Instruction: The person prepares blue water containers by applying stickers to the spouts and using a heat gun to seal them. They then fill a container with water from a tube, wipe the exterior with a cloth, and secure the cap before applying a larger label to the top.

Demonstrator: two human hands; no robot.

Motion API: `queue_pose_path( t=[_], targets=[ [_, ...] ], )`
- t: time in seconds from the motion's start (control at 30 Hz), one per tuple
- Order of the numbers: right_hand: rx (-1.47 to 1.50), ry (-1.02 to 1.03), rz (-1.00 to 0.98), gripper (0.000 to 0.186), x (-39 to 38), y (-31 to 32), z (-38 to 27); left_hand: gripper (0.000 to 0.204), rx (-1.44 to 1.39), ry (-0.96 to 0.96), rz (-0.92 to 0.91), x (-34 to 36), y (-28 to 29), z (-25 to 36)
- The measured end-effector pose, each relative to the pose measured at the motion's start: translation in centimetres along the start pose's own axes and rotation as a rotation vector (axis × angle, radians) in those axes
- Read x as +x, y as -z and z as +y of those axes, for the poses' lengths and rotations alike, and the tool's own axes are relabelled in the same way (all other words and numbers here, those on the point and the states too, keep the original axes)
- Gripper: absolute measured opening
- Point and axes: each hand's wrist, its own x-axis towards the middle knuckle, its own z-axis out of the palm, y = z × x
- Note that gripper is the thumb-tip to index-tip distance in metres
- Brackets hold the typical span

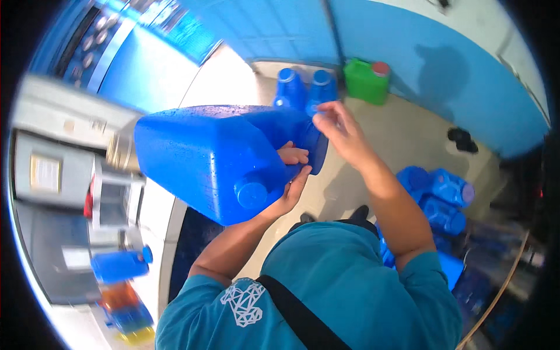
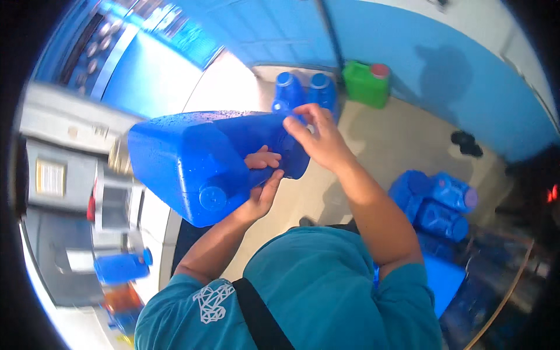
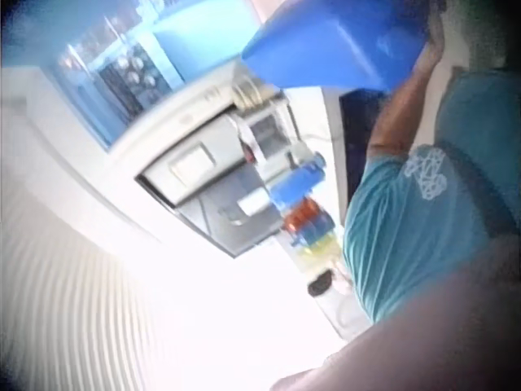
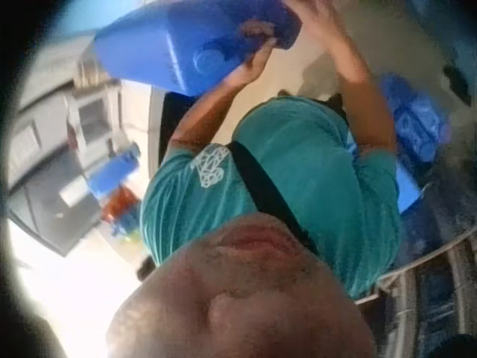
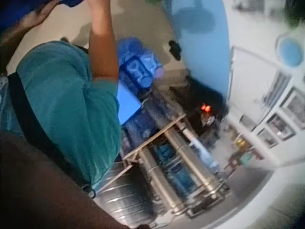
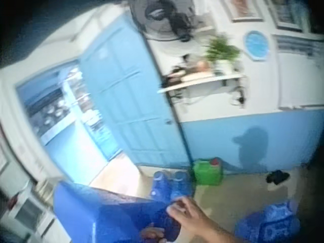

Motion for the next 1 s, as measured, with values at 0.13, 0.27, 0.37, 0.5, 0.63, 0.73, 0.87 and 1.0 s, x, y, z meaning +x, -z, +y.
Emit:
queue_pose_path(
  t=[0.13, 0.27, 0.37, 0.5, 0.63, 0.73, 0.87, 1.0],
  targets=[
    [-0.188, -0.061, -0.378, 0.059, 0.9, -6.7, -0.7, 0.044, 0.090, -0.004, 0.149, -3.9, 5.8, 0.1],
    [-0.027, 0.145, -0.250, 0.082, -0.5, -14.8, -1.3, 0.046, 0.213, 0.028, 0.205, -8.2, 13.0, 0.8],
    [0.064, -0.046, -0.322, 0.085, -0.8, -21.9, 0.3, 0.043, 0.311, -0.019, 0.247, -10.1, 16.4, 0.7],
    [0.571, -0.340, -0.351, 0.068, -0.7, -28.6, 2.3, 0.030, 0.385, 0.014, 0.349, -11.2, 22.6, -1.1],
    [0.382, -0.338, -0.239, 0.053, 0.2, -34.3, 5.1, 0.029, 0.677, 0.349, 0.081, -14.0, 29.3, -6.0],
    [0.140, -0.298, -0.071, 0.045, 0.9, -34.7, 7.1, 0.046, 0.650, 0.417, 0.057, -16.1, 33.4, -9.9],
    [0.164, -0.473, 0.064, 0.048, 1.9, -28.7, 17.3, 0.052, 0.052, 0.355, 0.229, -16.6, 35.8, -12.8],
    [0.074, -0.642, 0.143, 0.049, 1.0, -21.2, 24.5, 0.049, 0.290, 0.489, 0.308, -16.7, 38.1, -15.1]
  ],
)
